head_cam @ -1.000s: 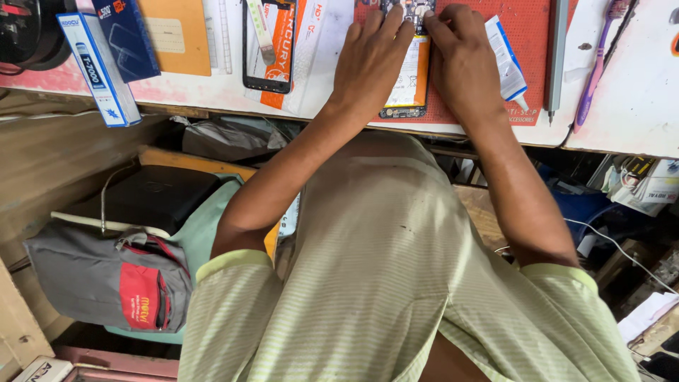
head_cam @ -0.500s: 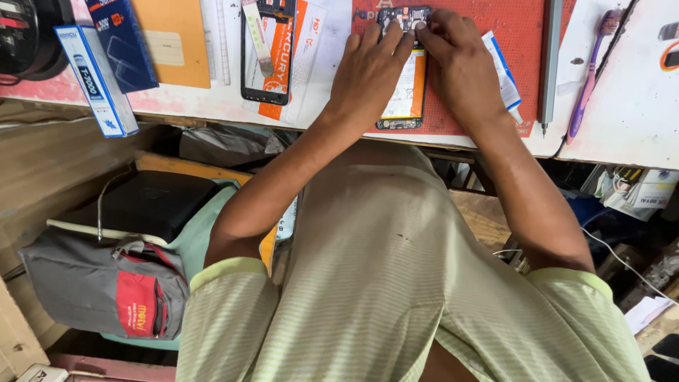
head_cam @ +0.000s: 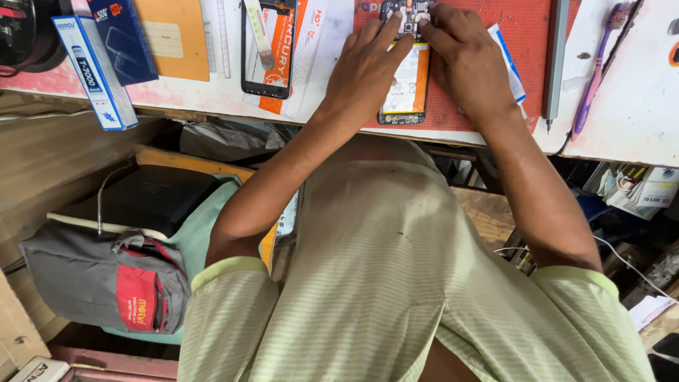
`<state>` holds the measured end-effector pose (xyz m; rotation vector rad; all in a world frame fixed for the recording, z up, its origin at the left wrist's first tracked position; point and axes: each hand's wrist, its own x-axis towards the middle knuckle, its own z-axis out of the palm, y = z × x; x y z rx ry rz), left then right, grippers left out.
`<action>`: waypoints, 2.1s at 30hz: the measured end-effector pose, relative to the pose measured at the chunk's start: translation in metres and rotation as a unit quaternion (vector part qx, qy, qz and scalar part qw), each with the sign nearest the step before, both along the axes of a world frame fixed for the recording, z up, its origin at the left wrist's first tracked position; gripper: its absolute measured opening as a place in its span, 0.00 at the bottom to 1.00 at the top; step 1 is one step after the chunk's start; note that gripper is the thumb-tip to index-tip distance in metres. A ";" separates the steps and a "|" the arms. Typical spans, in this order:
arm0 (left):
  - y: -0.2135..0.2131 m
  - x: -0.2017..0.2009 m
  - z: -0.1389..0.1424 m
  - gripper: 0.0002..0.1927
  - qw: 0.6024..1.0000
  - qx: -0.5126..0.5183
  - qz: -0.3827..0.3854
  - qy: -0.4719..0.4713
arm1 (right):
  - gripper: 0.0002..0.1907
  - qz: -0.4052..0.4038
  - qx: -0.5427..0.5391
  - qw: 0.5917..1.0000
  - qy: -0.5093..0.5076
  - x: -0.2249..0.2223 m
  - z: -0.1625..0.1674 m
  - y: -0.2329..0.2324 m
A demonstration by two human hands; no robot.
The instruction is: The person repairs a smartphone at a workbench, holding the opened phone and working on its internal components by hand. They press and reposition the battery, handle the phone frame and back cover, then press the assembled phone closed and hold the reassembled phone at the end.
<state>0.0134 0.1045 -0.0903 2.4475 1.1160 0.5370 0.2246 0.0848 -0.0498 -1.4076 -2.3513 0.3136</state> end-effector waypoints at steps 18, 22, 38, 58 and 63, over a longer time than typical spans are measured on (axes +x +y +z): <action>0.010 0.012 0.003 0.18 0.999 0.021 0.024 -0.002 | 0.19 0.034 0.016 0.999 -0.018 -0.009 0.020 0.011; 0.013 0.012 0.011 0.19 0.999 0.019 0.026 -0.014 | 0.18 0.030 0.033 0.999 -0.025 -0.015 0.027 0.011; 0.038 -0.099 0.029 0.12 0.877 0.087 0.472 0.031 | 0.11 0.019 0.037 0.998 -0.047 -0.028 0.039 0.016; 0.044 -0.080 0.024 0.06 0.875 0.068 0.479 -0.022 | 0.13 0.017 0.041 0.999 -0.020 -0.010 0.012 0.011; 0.033 -0.016 0.012 0.05 0.934 -0.013 0.351 -0.067 | 0.13 0.016 0.047 0.998 -0.028 -0.004 0.003 0.010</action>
